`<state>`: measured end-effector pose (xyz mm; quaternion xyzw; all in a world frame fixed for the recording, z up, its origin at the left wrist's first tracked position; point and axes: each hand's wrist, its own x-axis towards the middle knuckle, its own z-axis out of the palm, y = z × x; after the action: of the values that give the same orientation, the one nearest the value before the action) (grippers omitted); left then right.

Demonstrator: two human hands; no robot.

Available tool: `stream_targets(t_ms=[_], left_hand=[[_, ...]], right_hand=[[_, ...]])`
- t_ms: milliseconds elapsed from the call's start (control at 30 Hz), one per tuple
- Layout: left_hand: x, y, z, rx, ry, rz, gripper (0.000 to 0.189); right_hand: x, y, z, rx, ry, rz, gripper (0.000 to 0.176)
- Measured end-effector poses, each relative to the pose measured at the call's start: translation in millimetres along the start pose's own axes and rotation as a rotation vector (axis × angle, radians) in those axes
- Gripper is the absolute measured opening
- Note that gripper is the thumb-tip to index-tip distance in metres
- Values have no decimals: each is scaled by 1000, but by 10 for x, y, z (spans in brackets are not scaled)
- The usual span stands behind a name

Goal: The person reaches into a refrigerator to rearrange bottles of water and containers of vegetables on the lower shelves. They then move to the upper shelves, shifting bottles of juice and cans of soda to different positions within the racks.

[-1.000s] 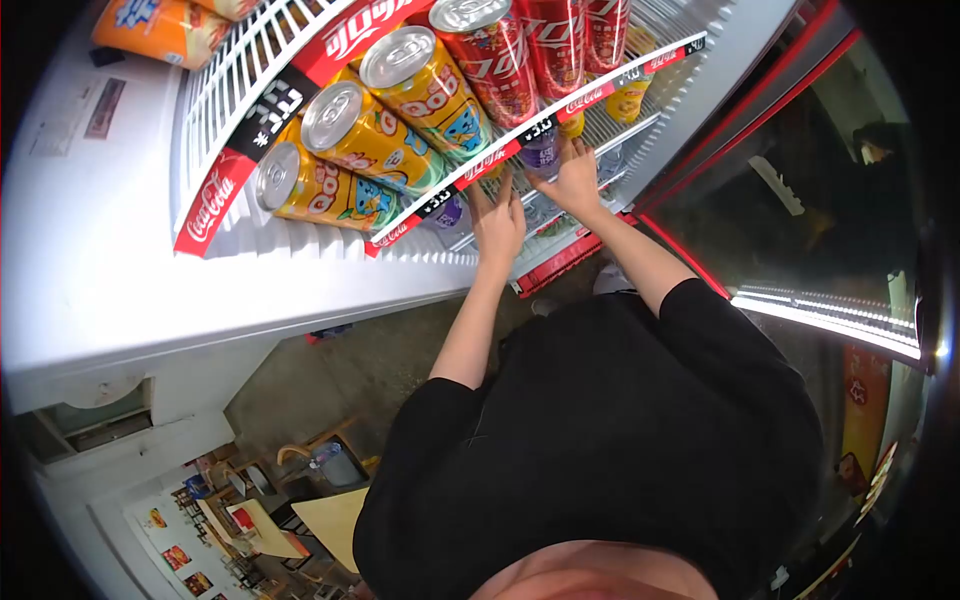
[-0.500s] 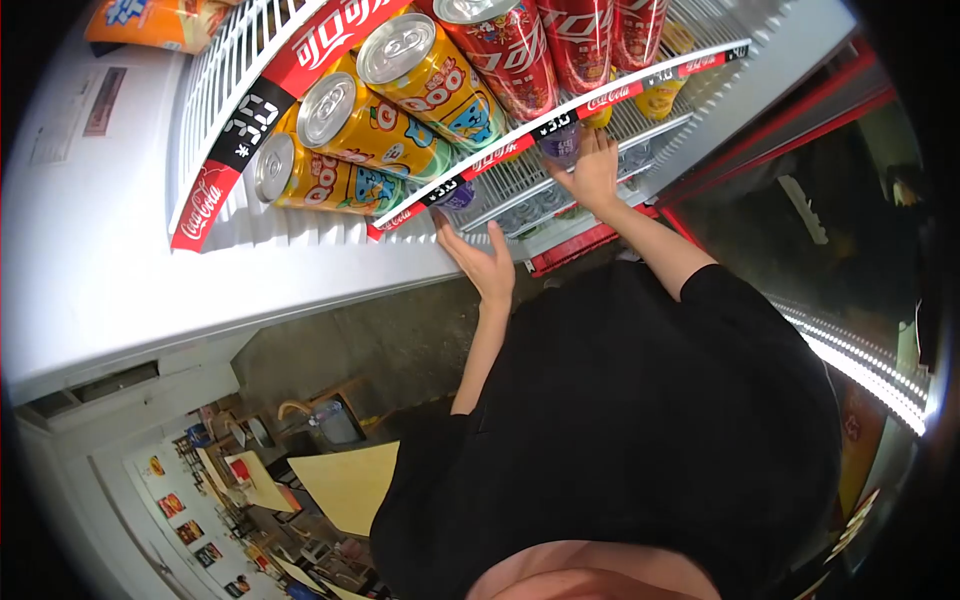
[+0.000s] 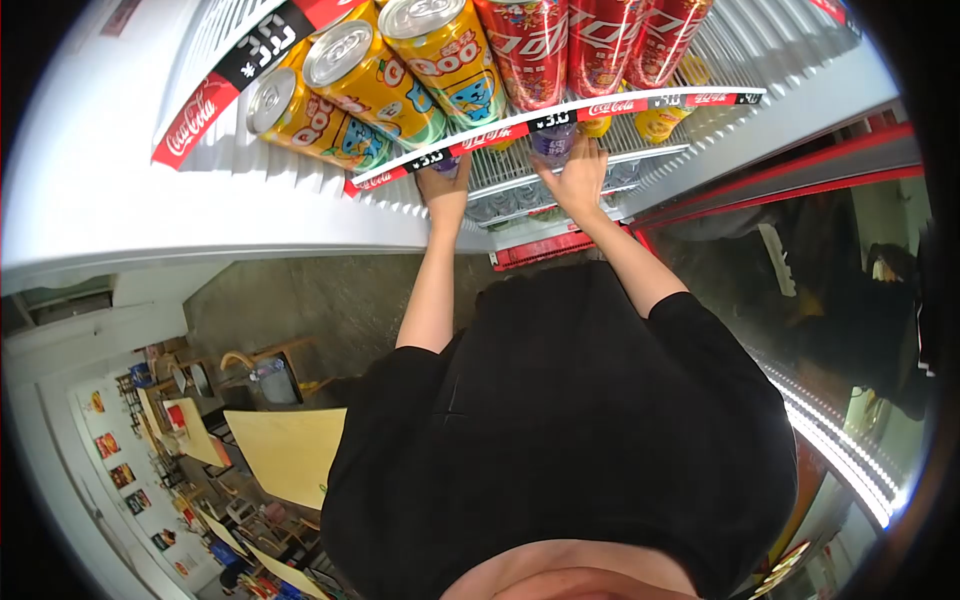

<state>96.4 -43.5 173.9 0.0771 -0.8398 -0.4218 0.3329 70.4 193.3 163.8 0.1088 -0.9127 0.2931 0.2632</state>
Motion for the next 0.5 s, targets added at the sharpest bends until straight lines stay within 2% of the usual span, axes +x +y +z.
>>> stream_targets(t_ms=[100, 300, 333, 433, 467, 500], left_hand=[[-4, 19, -30, -3, -78, -98, 88], [23, 49, -46, -86, -93, -76, 92], [20, 58, -48, -76, -76, -25, 92], [6, 144, -80, -87, -83, -94, 92], [7, 145, -75, -80, -60, -60, 92], [-4, 57, -32, 2, -11, -13, 92]], right_hand=[[-21, -29, -16, 2, 26, -2, 89], [6, -11, -18, 18, -7, 11, 88], [0, -12, -15, 23, -4, 12, 88], [0, -24, -24, 6, -30, 18, 88], [-3, -43, -28, -22, 6, 20, 80], [7, -46, -28, -21, 6, 22, 81]])
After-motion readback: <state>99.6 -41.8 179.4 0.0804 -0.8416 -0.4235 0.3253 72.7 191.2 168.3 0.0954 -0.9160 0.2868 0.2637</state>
